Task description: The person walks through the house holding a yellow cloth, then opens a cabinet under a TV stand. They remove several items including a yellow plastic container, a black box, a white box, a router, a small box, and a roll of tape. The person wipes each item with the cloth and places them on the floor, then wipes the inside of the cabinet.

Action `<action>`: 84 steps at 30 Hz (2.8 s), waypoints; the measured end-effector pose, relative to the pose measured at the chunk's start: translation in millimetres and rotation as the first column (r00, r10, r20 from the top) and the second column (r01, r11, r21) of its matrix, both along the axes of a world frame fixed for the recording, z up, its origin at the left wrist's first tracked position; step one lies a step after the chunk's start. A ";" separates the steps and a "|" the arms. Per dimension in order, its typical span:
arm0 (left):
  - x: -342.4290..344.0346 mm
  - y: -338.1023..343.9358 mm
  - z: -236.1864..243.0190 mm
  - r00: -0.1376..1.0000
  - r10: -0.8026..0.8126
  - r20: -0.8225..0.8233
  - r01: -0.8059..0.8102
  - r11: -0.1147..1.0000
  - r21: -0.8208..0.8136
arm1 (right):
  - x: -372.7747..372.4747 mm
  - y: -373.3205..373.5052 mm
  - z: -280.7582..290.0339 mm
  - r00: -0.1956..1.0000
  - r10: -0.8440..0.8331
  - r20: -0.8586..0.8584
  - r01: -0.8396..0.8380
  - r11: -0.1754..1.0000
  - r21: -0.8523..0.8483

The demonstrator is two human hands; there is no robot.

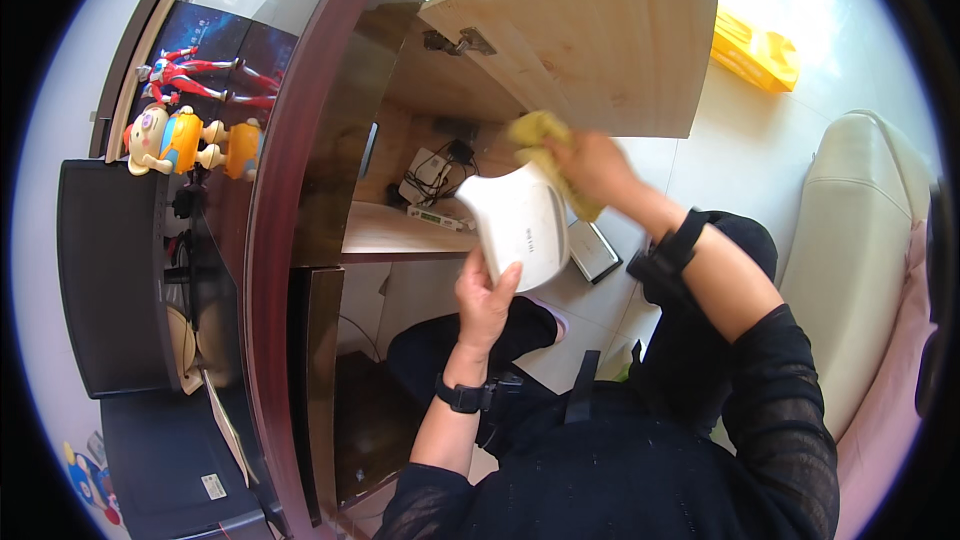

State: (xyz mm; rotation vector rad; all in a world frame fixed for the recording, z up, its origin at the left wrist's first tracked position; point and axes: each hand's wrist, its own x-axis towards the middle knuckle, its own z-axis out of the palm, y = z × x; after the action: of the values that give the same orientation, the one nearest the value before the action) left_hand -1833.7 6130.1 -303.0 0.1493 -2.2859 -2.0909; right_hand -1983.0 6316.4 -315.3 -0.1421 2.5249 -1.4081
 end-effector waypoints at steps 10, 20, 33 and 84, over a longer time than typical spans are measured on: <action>-28.4 10.1 5.2 0.951 0.308 0.019 -0.288 0.863 0.414 | 37.9 -11.0 -11.7 0.996 0.092 0.004 -0.071 0.799 -0.597; -58.4 -6.1 -16.0 0.928 0.332 0.166 -0.362 0.706 0.609 | 58.9 -28.4 -18.1 0.413 0.314 -0.855 -0.351 0.921 0.169; -50.1 6.9 21.5 0.962 0.240 0.133 -0.264 0.681 0.683 | 3.3 6.3 -8.0 0.941 0.033 0.337 0.276 0.501 -0.820; -26.6 -4.8 -0.8 0.899 0.228 0.373 -0.436 0.547 0.714 | 27.8 0.1 19.8 0.707 -0.202 -0.678 -0.208 0.857 -0.472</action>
State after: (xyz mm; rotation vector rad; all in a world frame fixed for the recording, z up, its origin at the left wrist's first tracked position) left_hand -1860.2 6125.3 -303.8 0.8326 -1.0487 -2.7593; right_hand -1955.3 6316.5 -295.5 -0.9763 2.5413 -2.3797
